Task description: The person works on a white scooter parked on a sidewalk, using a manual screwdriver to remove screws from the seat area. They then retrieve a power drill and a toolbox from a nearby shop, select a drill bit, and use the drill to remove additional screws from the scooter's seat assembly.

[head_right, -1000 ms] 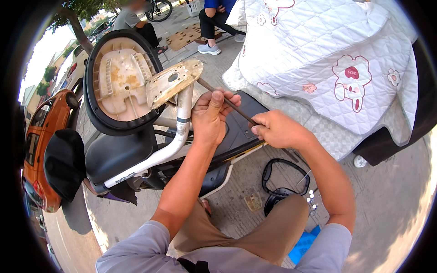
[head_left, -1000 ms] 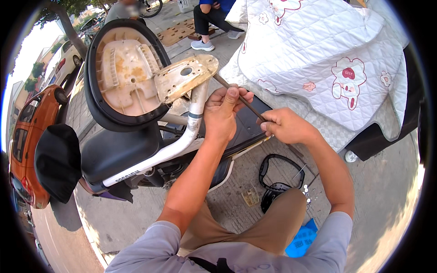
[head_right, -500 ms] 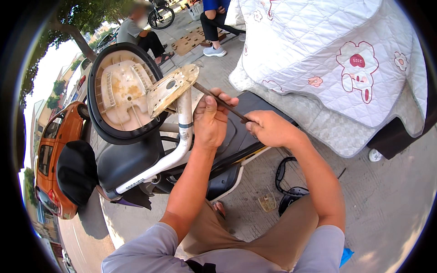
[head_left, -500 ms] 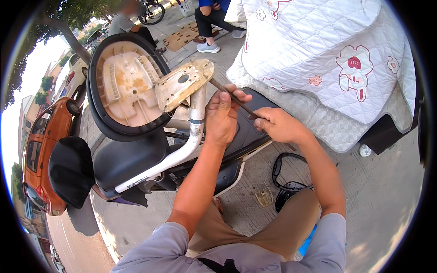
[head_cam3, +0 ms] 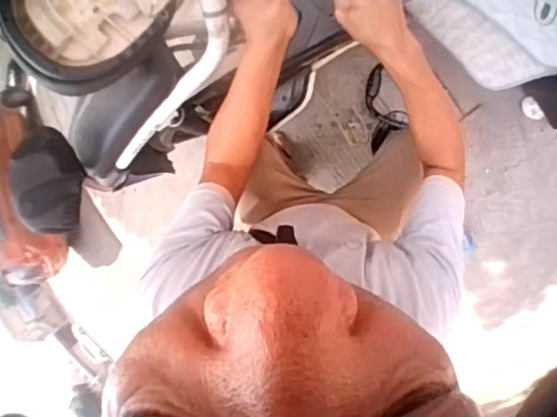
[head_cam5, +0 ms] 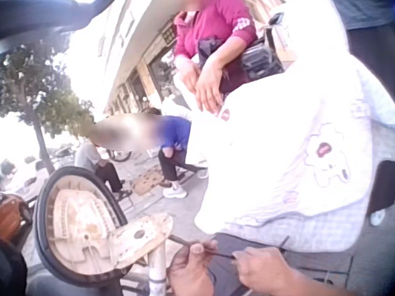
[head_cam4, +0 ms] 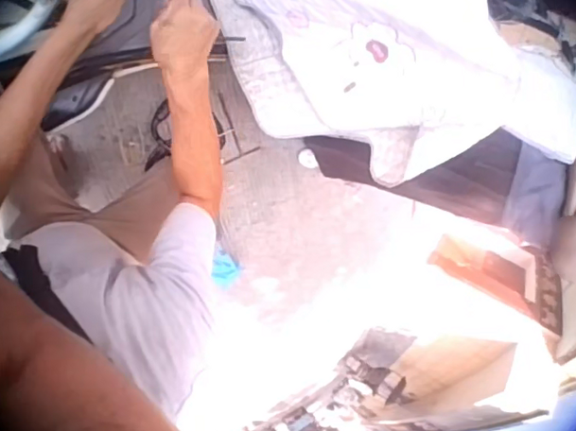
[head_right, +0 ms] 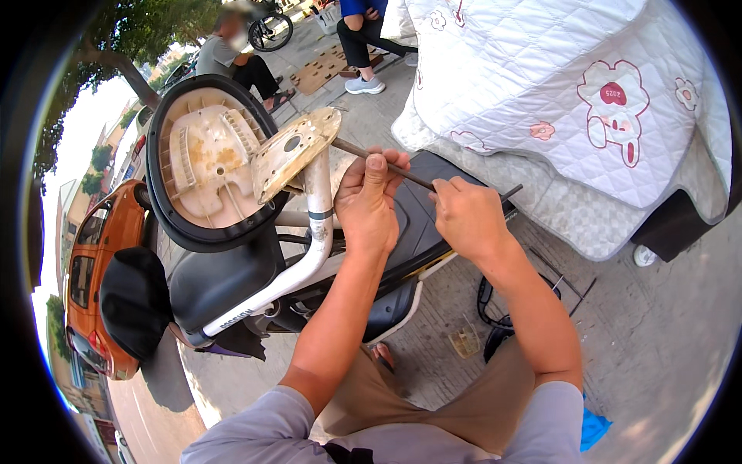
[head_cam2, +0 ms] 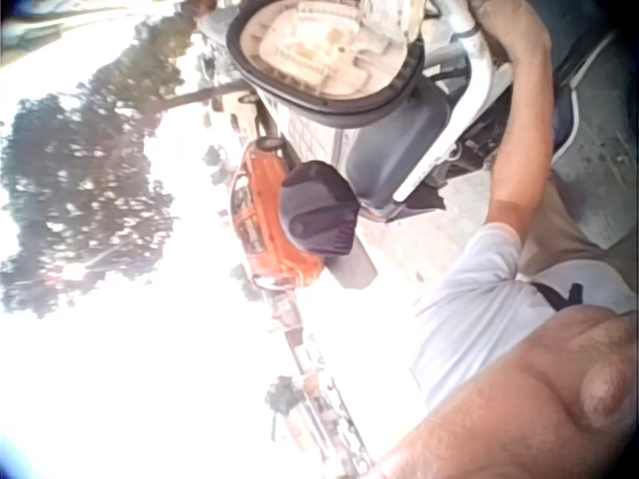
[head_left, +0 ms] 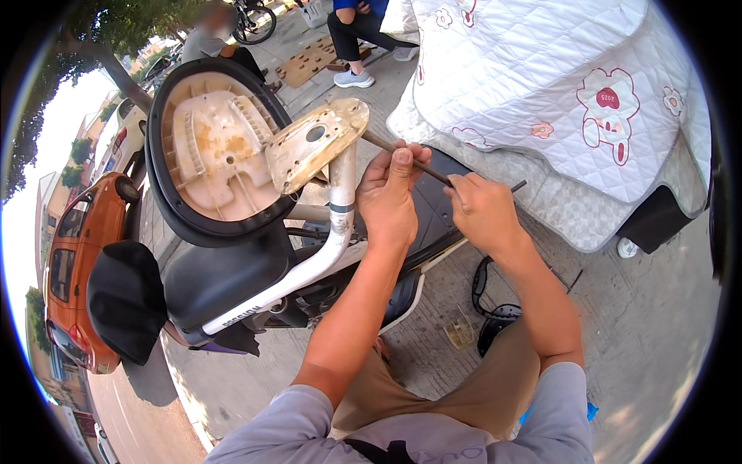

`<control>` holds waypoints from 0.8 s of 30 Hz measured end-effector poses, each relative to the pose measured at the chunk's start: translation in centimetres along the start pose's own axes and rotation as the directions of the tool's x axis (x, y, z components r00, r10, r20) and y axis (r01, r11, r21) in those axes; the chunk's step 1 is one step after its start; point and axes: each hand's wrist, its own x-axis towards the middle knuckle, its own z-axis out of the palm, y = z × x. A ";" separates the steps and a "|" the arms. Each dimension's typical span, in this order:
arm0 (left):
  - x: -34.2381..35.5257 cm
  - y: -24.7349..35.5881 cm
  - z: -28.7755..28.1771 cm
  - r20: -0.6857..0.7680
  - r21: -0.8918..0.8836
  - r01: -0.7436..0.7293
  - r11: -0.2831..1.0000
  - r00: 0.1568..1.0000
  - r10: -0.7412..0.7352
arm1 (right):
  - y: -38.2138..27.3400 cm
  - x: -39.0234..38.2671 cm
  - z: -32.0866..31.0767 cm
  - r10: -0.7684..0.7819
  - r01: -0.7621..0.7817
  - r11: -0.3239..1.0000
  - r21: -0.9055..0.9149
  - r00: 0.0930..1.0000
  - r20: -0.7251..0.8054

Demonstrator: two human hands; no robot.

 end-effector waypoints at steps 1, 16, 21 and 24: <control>0.0 0.0 0.1 -0.002 -0.017 0.005 1.000 1.000 -0.005 | -0.4 -0.5 0.0 0.006 -0.008 0.999 -0.039 0.999 -0.043; 1.0 -0.1 -2.6 0.278 -0.031 -0.035 0.999 0.960 0.043 | 1.6 2.4 -1.4 -0.069 -0.135 0.914 0.382 0.878 0.475; 0.2 1.2 -0.9 0.200 -0.041 0.023 0.999 0.980 -0.014 | -0.4 -0.1 -0.3 -0.011 -0.009 0.990 0.142 0.991 0.136; -0.5 1.1 -0.5 0.078 0.051 0.074 0.996 0.994 -0.078 | -1.7 -1.0 -0.2 0.019 -0.020 0.999 0.031 0.999 0.041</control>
